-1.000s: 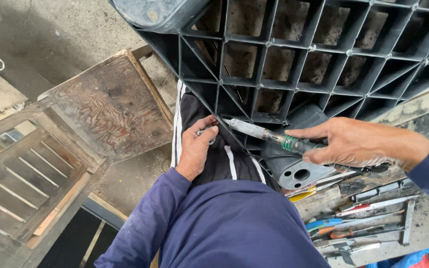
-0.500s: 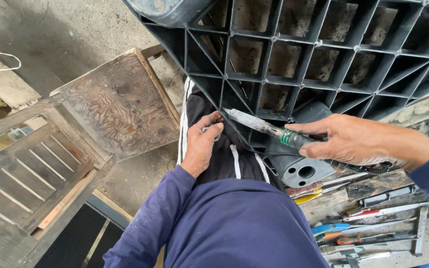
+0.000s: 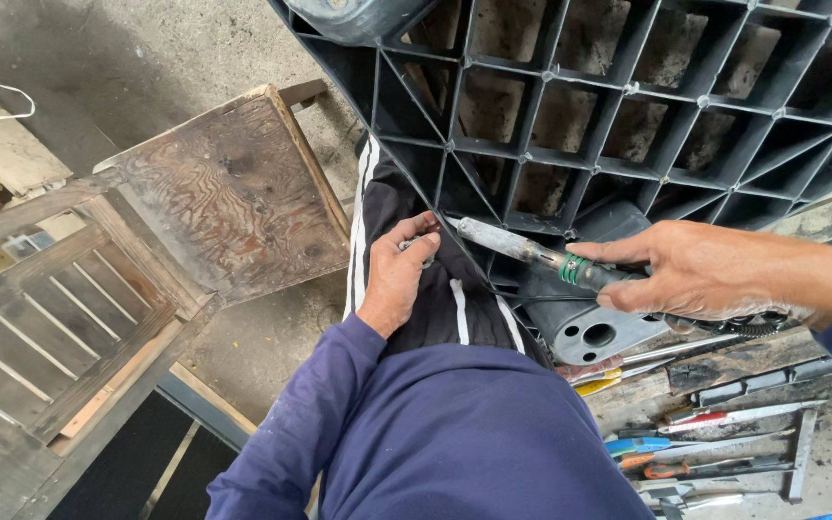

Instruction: The person uses a soldering iron to melt and fuse the seams of a large black plastic crate. They hold the crate steady with one hand while applying the hot tool to the joints with the other, occasionally using a small piece of plastic to fill gaps.

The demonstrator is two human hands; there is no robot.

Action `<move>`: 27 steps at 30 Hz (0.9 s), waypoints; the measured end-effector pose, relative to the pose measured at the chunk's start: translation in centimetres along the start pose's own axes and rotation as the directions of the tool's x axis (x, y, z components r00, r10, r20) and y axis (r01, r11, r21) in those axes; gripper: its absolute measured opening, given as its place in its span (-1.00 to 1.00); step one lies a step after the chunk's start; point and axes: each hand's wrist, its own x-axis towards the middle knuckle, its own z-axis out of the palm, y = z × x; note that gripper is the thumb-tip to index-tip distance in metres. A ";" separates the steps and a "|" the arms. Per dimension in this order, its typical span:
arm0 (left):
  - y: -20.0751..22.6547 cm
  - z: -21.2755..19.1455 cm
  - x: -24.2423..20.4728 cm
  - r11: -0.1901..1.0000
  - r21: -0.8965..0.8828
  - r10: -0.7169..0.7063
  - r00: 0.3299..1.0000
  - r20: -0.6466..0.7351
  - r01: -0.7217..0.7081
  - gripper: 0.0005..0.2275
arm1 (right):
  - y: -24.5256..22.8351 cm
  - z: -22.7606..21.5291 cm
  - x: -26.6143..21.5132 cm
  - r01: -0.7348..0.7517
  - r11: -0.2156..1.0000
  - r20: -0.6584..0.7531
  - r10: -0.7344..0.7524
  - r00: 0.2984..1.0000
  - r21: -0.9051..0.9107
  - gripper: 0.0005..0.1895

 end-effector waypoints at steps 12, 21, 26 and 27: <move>0.2 -0.2 0.1 1.000 -0.017 0.011 1.000 0.019 -0.011 -0.63 | 1.7 0.9 1.1 0.116 0.989 -0.015 -0.115 0.993 0.087 -0.26; 0.0 -0.5 0.1 0.999 -0.020 0.044 0.998 0.048 -0.043 -0.65 | 0.6 0.4 0.3 -0.004 0.998 -0.005 0.005 1.000 0.067 -0.33; 0.3 -0.3 0.3 0.998 0.052 0.019 1.000 0.024 -0.021 -0.65 | 0.9 1.4 -0.3 0.115 0.981 -0.039 -0.110 0.993 0.159 -0.28; 0.4 -0.3 0.3 0.998 0.066 0.015 1.000 0.015 -0.016 -0.66 | 0.9 1.6 -0.7 0.090 0.979 -0.045 -0.083 0.996 0.181 -0.29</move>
